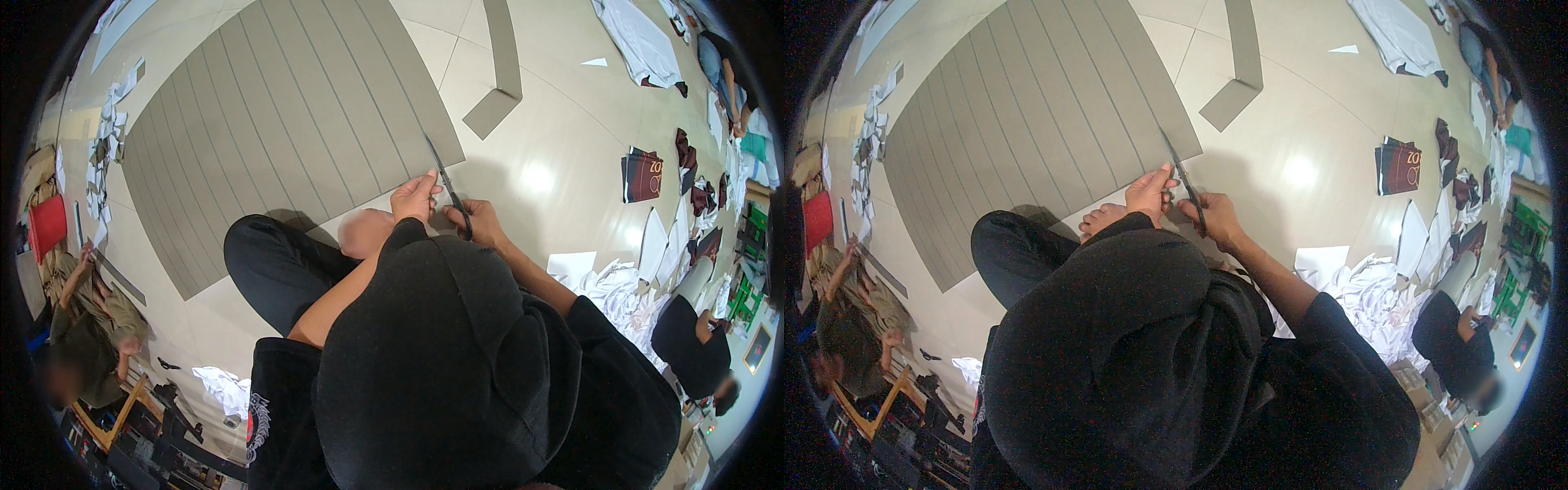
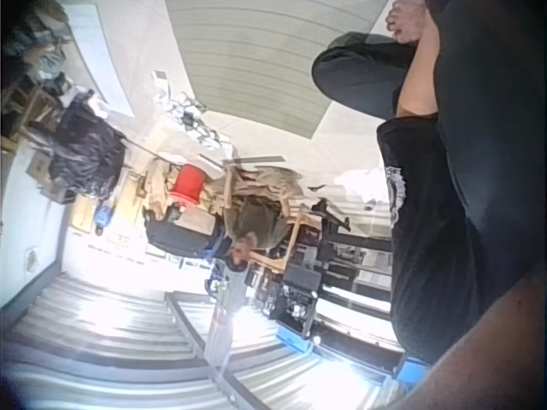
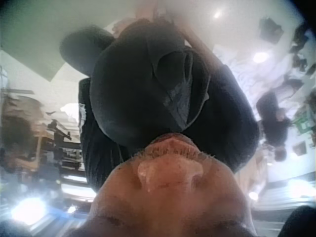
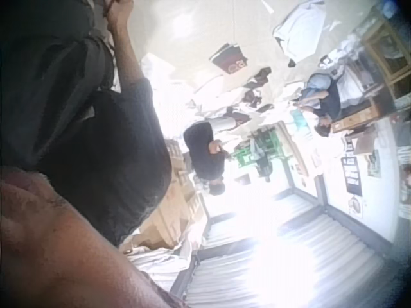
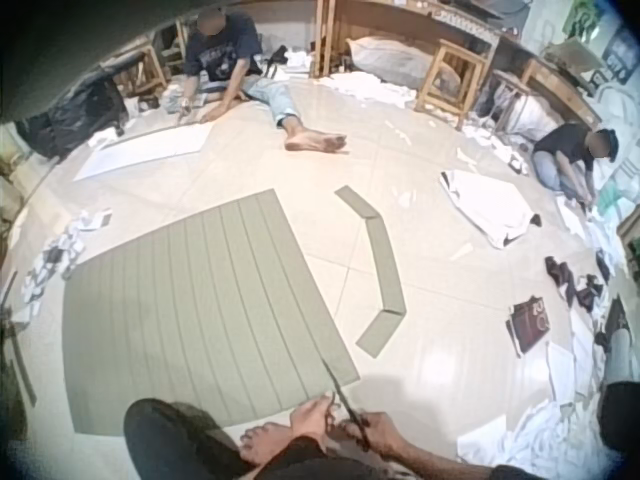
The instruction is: The person sits on the floor and uses scissors to cut a large piece of beige fabric into long vertical strips. The person repeatedly cuts along the length of the fabric, separating narrow strips and setting them aside.
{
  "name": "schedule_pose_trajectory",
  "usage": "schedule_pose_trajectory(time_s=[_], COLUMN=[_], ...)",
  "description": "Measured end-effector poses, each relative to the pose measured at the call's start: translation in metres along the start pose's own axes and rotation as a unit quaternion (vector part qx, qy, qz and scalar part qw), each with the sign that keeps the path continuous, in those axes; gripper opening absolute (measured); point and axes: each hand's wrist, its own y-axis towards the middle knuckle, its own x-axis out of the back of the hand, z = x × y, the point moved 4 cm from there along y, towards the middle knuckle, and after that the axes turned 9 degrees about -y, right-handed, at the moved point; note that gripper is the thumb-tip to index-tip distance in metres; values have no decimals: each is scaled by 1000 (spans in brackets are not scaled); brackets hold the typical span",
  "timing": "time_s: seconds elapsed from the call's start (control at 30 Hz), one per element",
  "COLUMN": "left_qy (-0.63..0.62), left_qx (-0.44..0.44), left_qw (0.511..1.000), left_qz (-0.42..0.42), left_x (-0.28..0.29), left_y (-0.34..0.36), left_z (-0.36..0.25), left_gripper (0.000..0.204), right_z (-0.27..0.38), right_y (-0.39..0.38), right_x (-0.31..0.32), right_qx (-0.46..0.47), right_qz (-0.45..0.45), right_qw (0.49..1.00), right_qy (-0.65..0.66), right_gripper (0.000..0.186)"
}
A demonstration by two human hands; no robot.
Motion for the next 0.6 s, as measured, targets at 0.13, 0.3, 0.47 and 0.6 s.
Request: schedule_pose_trajectory(time_s=[0.13,0.3,0.47,0.6], left_qy=[-1,-2,-7,-14], left_qx=[1,0,20,18], left_qw=[1000,1000,1000,1000], left_qz=[-4,-10,3,11], left_x=[-1,-1,0,1], left_y=[-1,-4,-9,-7], left_z=[0,-3,-6,-4], left_gripper=[31,31,30,30], right_z=[-2,2,7,9], right_y=[1,-1,9,18], right_x=[2,2,0,-1], right_qx=[5,-2,7,25], right_qz=[2,13,28,28], right_qw=[1000,1000,999,998], right_qy=[-8,9,41,58], right_gripper=[37,38,41,38])
